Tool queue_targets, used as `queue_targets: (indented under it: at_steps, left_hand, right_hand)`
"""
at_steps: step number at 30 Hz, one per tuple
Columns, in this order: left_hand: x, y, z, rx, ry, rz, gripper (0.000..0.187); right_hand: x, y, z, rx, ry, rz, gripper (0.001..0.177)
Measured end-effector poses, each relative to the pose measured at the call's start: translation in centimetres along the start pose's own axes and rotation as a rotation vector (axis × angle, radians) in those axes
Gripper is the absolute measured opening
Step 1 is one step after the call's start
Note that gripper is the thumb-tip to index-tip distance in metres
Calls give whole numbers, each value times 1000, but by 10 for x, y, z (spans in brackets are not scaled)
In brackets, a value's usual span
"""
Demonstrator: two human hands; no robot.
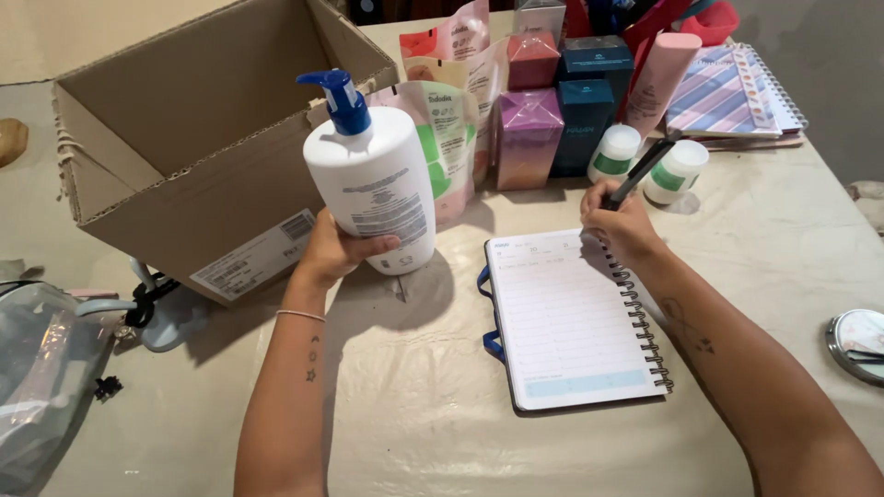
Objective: Unboxing beauty products from a cardboard box and recording them in a notebook
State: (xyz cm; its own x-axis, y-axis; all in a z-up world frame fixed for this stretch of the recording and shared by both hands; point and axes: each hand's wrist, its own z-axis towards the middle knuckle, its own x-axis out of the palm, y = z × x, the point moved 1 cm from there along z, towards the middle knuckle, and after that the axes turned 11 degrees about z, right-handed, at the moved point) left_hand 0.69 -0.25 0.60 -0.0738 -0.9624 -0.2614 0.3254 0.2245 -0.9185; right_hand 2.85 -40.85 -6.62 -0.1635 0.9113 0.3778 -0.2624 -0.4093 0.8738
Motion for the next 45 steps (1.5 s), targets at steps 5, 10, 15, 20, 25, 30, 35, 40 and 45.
queue_targets:
  at_steps: [5,10,15,20,25,30,35,40,45]
  left_hand:
    - [-1,-1,-1,-3,-1,-18,61]
    - [-1,1,1,14,8,-28,62]
    - [-2,-2,0,23,2,-32,63]
    - [0,-2,-1,28,-9,-16,65]
    - [-2,0,0,28,7,-13,63]
    - [-3,5,2,49,7,-42,63]
    - [-9,46,15,44,-1,-28,64]
    - [-9,39,11,7,-18,-5,67]
    - [-16,10,5,-16,-19,61,68]
  right_hand:
    - [-14,-8,3,28,-109,51,20]
    - [-28,-6,9,5,-202,-8,26]
    - [-24,7,7,5,-241,-9,34]
    - [-40,2,11,-22,-275,-62,37]
    - [-44,7,10,-7,-307,-128,37]
    - [-50,1,12,-45,-265,-290,38]
    - [-41,5,10,-594,-39,-992,20]
    - [-7,14,-2,-676,302,-1256,7]
    - [33,31,-18,-338,430,-1575,21]
